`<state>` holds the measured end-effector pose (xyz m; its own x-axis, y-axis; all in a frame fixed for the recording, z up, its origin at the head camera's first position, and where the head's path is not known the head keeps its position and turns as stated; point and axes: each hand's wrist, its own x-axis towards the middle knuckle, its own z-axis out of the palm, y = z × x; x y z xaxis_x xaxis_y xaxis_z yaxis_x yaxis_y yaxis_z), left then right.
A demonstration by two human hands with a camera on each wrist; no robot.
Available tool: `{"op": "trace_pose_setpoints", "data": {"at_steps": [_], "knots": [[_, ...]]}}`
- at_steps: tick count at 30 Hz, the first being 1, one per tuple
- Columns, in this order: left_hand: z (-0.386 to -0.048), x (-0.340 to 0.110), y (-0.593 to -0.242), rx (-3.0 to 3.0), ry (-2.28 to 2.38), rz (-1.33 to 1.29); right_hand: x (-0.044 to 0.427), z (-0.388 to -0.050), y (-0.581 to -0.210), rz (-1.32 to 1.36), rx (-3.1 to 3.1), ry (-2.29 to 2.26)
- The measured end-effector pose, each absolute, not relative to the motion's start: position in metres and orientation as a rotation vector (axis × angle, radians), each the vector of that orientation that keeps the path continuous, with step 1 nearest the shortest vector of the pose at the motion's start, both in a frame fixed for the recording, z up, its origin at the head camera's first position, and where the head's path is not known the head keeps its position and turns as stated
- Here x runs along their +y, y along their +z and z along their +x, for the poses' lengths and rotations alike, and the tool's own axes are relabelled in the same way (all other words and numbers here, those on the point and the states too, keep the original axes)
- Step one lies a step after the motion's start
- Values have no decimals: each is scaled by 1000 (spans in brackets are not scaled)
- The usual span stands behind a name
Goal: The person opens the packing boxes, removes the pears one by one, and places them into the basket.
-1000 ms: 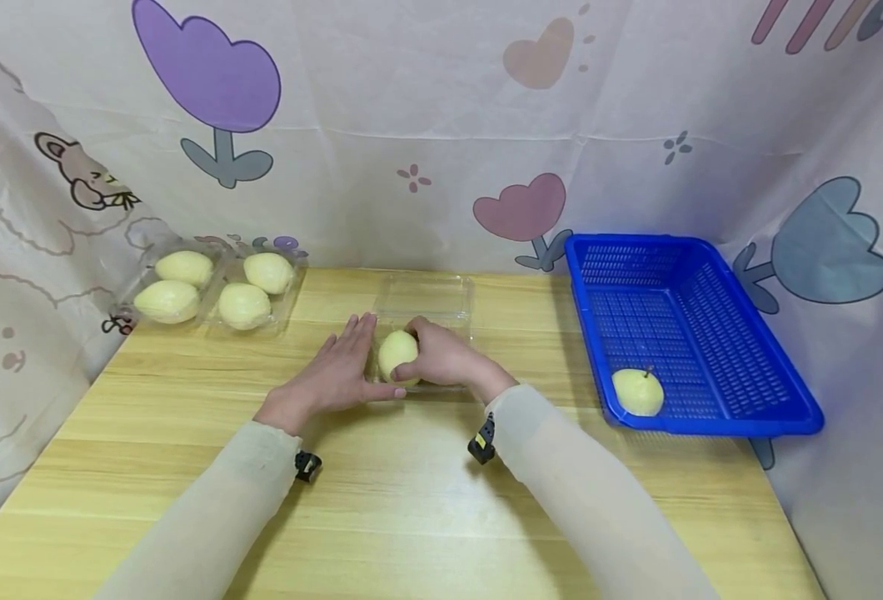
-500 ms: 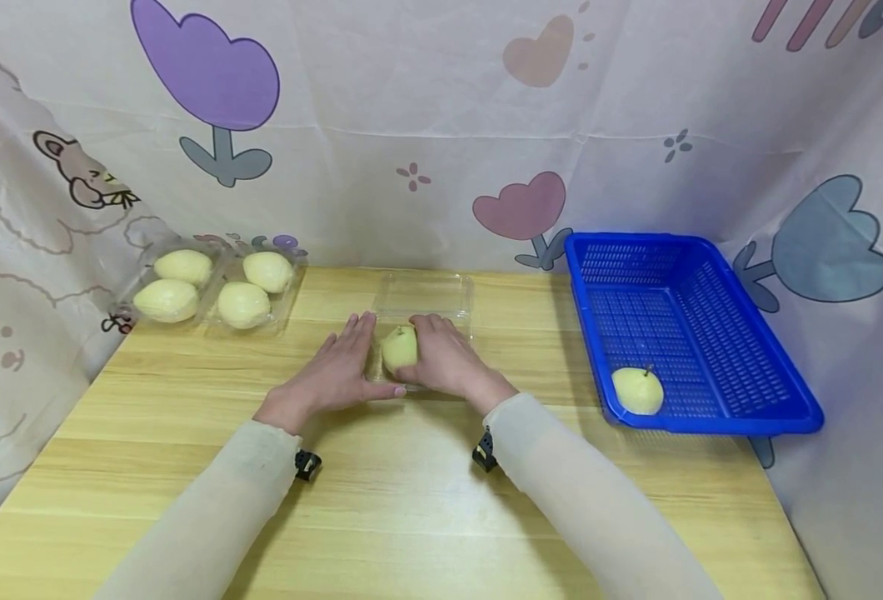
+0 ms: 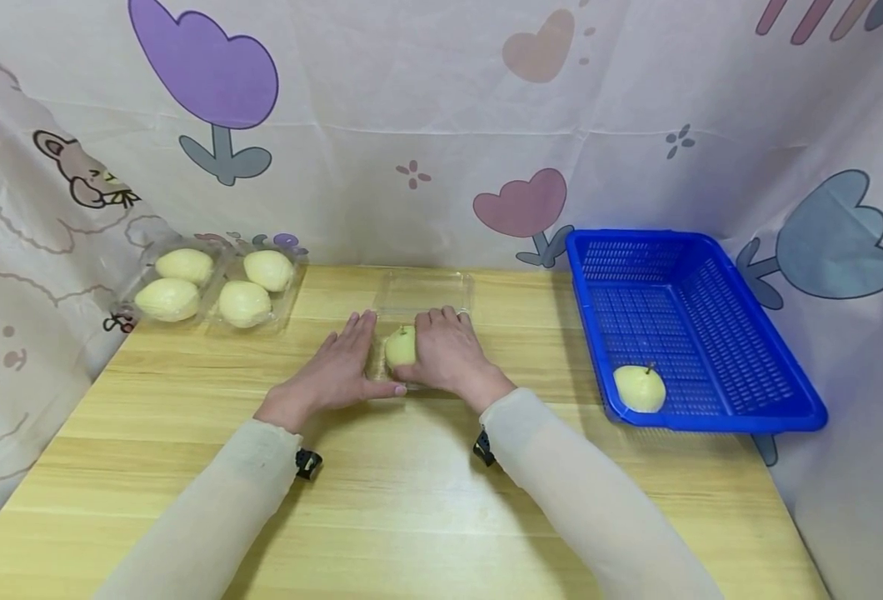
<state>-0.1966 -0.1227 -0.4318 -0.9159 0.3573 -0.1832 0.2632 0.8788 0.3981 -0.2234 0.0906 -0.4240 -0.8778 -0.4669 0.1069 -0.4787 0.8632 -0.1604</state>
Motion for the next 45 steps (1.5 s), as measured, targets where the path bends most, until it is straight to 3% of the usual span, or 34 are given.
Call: {"op": "trace_pose_setpoints", "data": {"at_steps": [12, 24, 45], "knots": [[-197, -121, -430, 2803, 527, 459, 95, -224, -415, 724, -2956, 229], [-195, -125, -430, 2809, 523, 467, 122, -204, -371, 651, -2887, 443], [-196, -124, -430, 2797, 538, 480, 286, -166, -308, 310, -2845, 391]]}}
